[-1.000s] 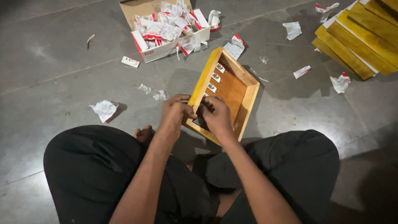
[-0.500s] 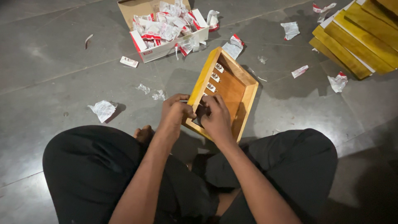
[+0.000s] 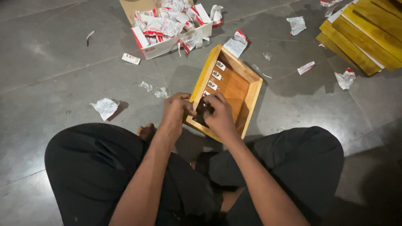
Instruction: The person sits on the floor and assembles small white electrical components onto a white board, then places them into a yellow wooden box. They repeat this process multiple times, handling the components and packaging materials.
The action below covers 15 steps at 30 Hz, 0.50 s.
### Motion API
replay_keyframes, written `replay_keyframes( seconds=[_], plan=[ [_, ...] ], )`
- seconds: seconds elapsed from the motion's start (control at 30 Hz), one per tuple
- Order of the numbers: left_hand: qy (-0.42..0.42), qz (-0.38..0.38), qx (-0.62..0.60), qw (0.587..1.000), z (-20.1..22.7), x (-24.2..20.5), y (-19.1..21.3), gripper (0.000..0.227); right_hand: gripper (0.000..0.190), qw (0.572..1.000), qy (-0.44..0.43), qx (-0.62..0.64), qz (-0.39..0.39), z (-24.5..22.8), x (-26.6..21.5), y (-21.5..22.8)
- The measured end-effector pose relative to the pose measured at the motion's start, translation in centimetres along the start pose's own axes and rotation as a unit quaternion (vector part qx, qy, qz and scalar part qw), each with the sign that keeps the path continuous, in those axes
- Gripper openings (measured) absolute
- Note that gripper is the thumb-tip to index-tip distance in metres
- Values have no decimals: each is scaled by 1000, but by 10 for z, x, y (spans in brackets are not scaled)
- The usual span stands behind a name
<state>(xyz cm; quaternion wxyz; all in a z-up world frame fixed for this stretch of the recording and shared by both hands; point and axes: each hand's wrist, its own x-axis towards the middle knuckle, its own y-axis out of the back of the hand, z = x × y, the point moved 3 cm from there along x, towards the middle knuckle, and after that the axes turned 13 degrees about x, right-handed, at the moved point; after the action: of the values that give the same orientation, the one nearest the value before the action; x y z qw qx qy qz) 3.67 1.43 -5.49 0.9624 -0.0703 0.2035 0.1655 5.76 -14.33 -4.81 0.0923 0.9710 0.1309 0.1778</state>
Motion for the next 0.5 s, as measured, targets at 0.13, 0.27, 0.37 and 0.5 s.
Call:
replay_keyframes(
  seconds=[0.13,0.27,0.37,0.5],
  plan=[
    [9,-4,-14,1000,2,-2,-1,43,17,979,-179,91,40,24,5,13],
    [13,8,15,1000,5,-3,-1,44,14,981,-127,143,4,28,15,32],
    [10,1,0,1000,3,-2,-1,42,21,994,-65,65,-54,20,9,28],
    [-9,3,8,1000,1,-1,1,44,31,997,-20,-18,-71,-1,4,8]
  ],
)
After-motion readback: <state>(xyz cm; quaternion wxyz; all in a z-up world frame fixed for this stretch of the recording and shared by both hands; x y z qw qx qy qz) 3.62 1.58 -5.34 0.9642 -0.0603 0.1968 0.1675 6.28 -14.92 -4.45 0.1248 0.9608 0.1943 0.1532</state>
